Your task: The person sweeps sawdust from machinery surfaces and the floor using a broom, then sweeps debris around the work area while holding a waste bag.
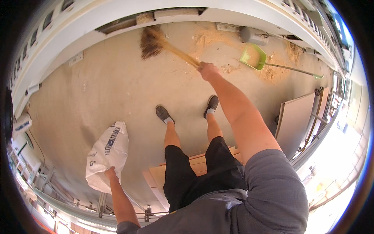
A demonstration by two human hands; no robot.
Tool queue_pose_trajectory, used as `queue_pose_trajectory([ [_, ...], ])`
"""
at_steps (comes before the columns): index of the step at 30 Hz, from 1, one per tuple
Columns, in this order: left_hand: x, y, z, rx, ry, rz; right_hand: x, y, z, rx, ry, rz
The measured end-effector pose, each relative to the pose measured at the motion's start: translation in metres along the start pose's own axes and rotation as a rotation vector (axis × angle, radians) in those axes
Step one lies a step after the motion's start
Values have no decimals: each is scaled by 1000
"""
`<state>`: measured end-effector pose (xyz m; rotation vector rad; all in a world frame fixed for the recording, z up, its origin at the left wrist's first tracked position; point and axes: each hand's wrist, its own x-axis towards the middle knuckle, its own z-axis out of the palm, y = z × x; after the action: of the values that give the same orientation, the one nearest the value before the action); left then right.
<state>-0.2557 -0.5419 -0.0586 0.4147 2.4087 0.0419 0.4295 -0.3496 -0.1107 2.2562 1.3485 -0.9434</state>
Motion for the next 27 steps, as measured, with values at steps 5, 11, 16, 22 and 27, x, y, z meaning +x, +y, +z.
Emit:
queue_pose_trajectory([
  [5, 33, -41, -33, 3, 102, 130, 8, 46, 3, 661, -123, 344],
  [11, -16, 17, -2, 155, -61, 63, -84, 119, 78, 1258, -125, 657],
  [16, -32, 17, -3, 273, -15, 99, -178, 103, 107, 1178, -35, 520],
  [22, 2, -3, 8, 280, -28, 91, -79, 89, 59, 757, 113, 220],
  [27, 41, -15, -16, 271, -63, 124, 41, 71, 37, 898, 149, 263],
])
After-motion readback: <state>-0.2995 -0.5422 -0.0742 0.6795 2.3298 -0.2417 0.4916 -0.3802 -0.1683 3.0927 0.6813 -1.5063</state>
